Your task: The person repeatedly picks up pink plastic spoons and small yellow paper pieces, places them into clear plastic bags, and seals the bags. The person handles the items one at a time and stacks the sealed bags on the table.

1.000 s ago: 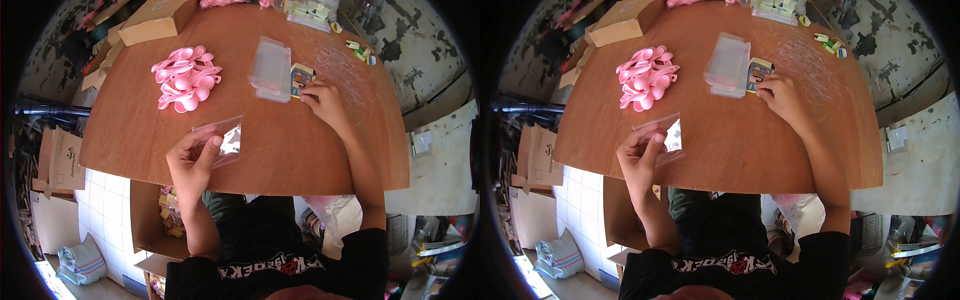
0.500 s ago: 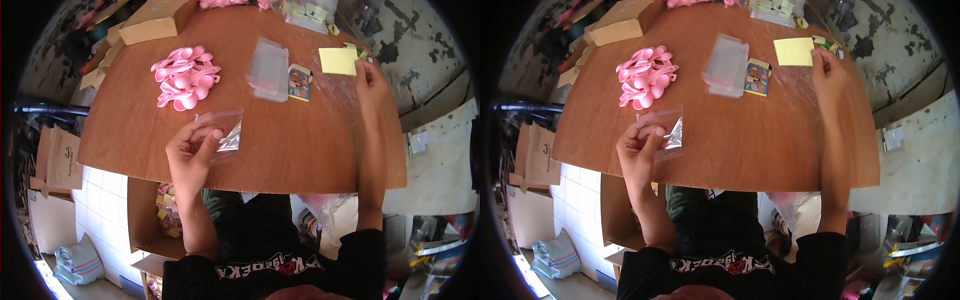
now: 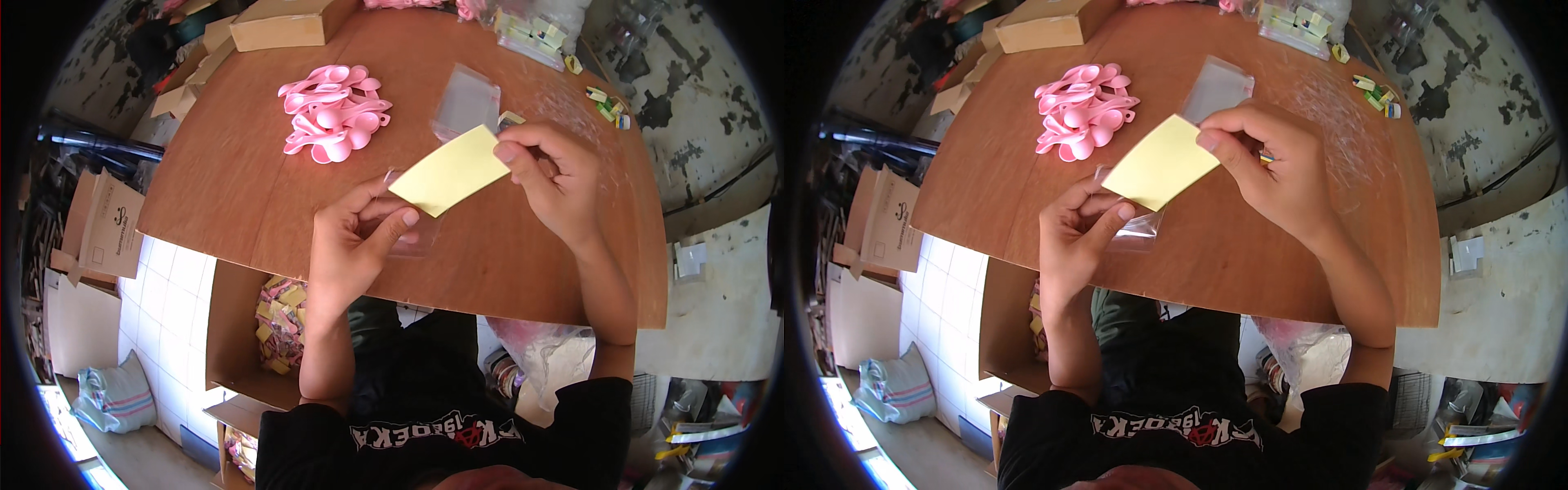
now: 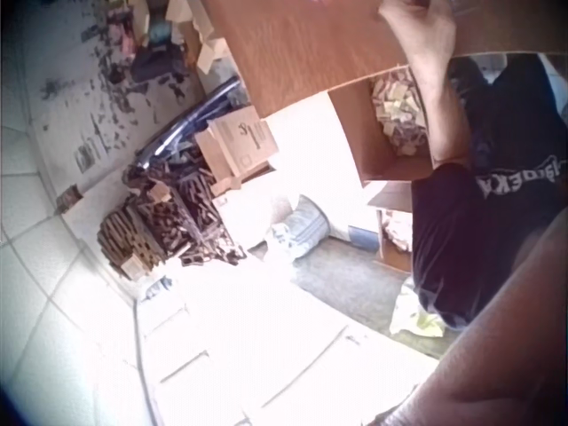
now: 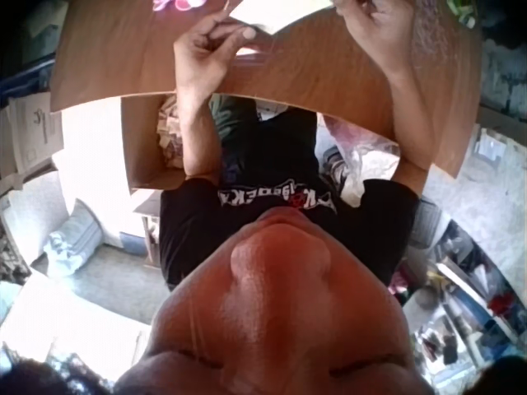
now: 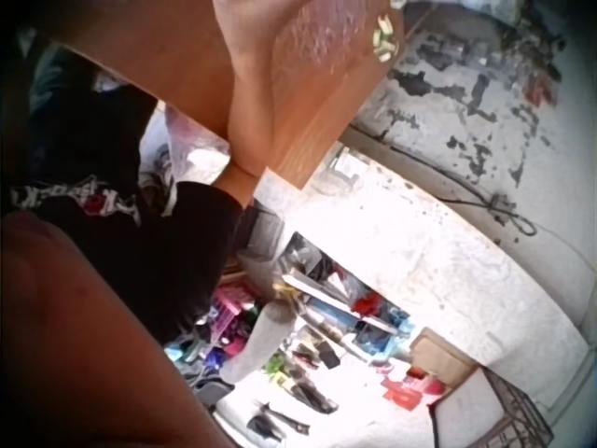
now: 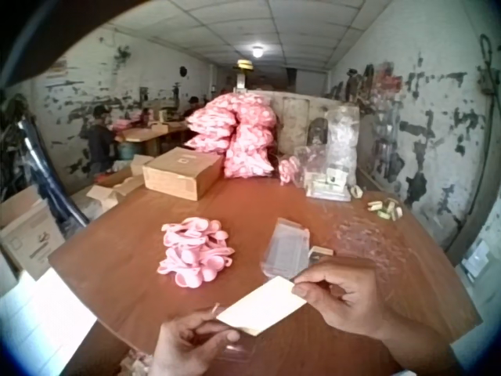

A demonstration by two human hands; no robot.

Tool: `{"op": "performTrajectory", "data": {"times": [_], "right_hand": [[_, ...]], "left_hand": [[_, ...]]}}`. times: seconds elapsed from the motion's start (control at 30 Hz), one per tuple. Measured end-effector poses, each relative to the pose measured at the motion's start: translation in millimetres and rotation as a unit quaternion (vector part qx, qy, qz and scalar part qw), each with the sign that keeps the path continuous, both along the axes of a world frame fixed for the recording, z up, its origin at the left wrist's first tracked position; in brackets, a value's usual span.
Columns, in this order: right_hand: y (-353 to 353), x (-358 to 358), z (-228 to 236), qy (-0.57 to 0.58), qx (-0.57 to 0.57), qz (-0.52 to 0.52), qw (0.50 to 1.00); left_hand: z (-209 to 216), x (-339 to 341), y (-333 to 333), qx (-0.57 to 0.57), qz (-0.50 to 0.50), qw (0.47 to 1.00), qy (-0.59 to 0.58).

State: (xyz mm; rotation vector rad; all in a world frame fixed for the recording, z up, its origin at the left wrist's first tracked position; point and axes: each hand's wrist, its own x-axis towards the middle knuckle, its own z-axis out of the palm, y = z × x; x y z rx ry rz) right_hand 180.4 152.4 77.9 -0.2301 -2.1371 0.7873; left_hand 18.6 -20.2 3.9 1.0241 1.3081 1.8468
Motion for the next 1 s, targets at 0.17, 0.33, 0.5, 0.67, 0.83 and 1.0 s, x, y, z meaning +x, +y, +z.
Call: {"op": "performTrajectory", "data": {"times": [0.17, 0.33, 0.5, 0.67, 0.83, 1.0], "right_hand": [[-1, 2, -5, -0.064, -0.034, 0.012, 0.997], [-7, -3, -2, -0.056, -0.035, 0.041, 0.997], [-8, -4, 4, -0.044, -0.059, 0.051, 0.996], [-14, -7, 0, -0.074, -0.078, 0.083, 0.991], [-22, -9, 1, -0.149, -0.020, 0.148, 0.978], [-31, -12, 0, -0.162, 0.002, 0.183, 0.970]], "left_hand": [[3, 4, -4, -0.027, -0.028, 0.999, -0.006], [-1, 5, -1, -0.013, -0.046, 0.999, 0.015], [-5, -4, -2, -0.018, -0.032, 0.993, 0.116], [4, -1, -7, -0.055, -0.085, 0.995, 0.014], [0, -1, -6, -0.022, -0.071, 0.997, 0.032], [3, 7, -8, 0.034, 0.008, 0.993, 0.111]]}}
